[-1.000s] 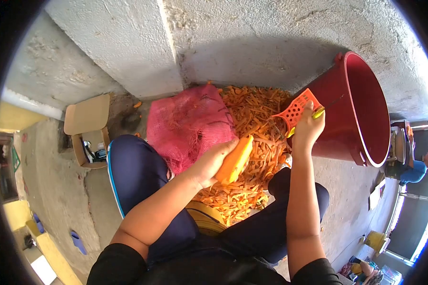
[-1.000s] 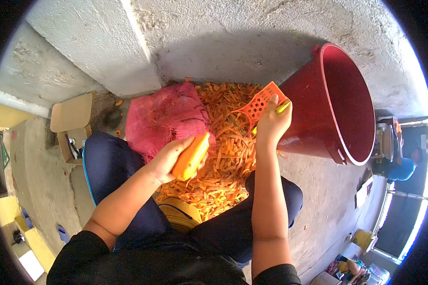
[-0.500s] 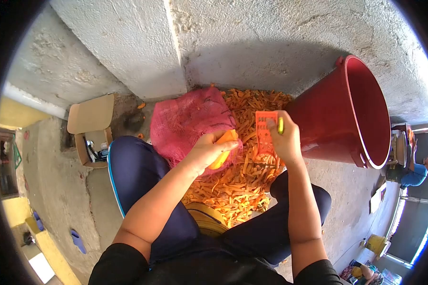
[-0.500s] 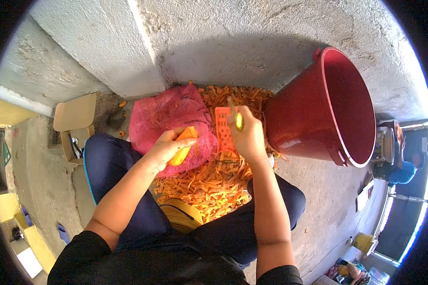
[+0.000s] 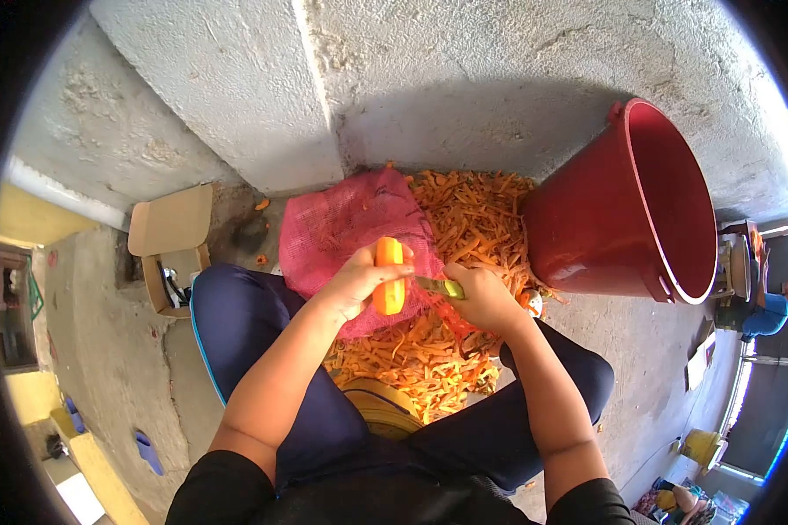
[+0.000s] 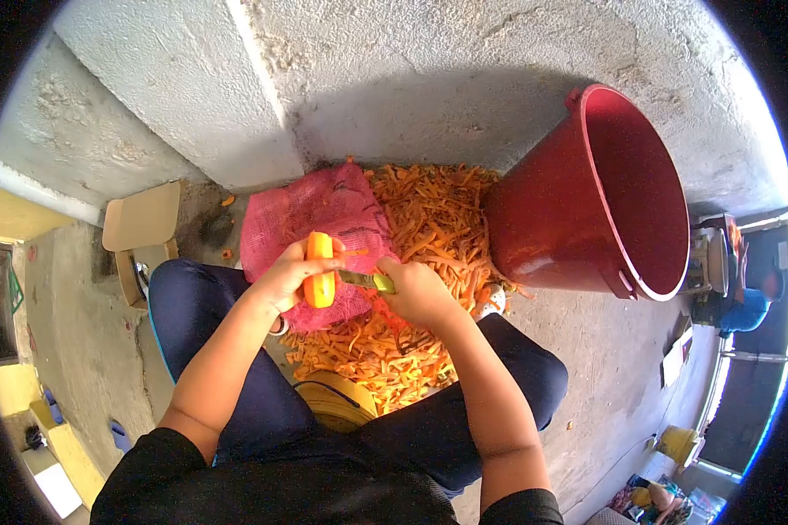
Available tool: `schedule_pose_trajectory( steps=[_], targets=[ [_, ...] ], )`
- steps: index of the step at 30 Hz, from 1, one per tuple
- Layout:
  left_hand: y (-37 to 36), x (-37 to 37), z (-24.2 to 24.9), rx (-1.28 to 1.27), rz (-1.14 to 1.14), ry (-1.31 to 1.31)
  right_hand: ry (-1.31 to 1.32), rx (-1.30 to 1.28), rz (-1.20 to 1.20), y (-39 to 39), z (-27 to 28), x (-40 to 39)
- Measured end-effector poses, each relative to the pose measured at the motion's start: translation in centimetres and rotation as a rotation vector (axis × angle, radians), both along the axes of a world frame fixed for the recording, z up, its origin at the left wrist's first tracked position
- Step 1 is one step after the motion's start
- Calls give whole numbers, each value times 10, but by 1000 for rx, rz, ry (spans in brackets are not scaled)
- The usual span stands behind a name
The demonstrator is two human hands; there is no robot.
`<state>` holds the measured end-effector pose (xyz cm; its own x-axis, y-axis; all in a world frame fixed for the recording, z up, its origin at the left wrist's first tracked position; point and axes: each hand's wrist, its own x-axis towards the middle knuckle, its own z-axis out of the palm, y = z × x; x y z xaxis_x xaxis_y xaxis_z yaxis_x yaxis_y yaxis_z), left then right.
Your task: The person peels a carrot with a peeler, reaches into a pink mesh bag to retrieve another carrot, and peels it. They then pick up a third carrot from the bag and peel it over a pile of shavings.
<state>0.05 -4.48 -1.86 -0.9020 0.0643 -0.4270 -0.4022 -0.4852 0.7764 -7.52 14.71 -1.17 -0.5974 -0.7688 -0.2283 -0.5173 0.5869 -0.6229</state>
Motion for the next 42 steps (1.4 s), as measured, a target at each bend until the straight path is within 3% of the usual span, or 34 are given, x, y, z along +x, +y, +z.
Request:
schedule_pose_trajectory(
  steps=[7,10,14,17,20,23,26,32,38,41,42],
  targets=[
    [1,4,-8,289,-6,-131,-142,1,-101,-1,8,-6],
    [4,4,-6,206,-53,-192,-56,2,-38,0,-1,-4],
    [1,3,-27,-192,-230,-12,-28,10,-25,1,-4,-6],
    [1,2,-22,-747,-286,140,-59,19,-35,2,-8,-7],
    [4,2,-22,-1085,-175,555,-133,1,-37,-4,-13,-2],
    [11,3,-5,-931,-186,383,-157,5,-63,-10,-10,3],
    [13,3,2,-955,-176,330,-167,-11,-81,-11,-12,4],
    [15,3,-5,-852,-254,402,-114,-53,-172,-9,-35,7],
    [18,8,-20,-403,-331,261,-122,-110,-121,-9,-35,5],
    [23,12,16,-678,-598,460,-291,26,-289,-7,-59,-2],
    [36,19,24,-635,-580,630,-243,87,-281,-4,-78,-4]
  ],
)
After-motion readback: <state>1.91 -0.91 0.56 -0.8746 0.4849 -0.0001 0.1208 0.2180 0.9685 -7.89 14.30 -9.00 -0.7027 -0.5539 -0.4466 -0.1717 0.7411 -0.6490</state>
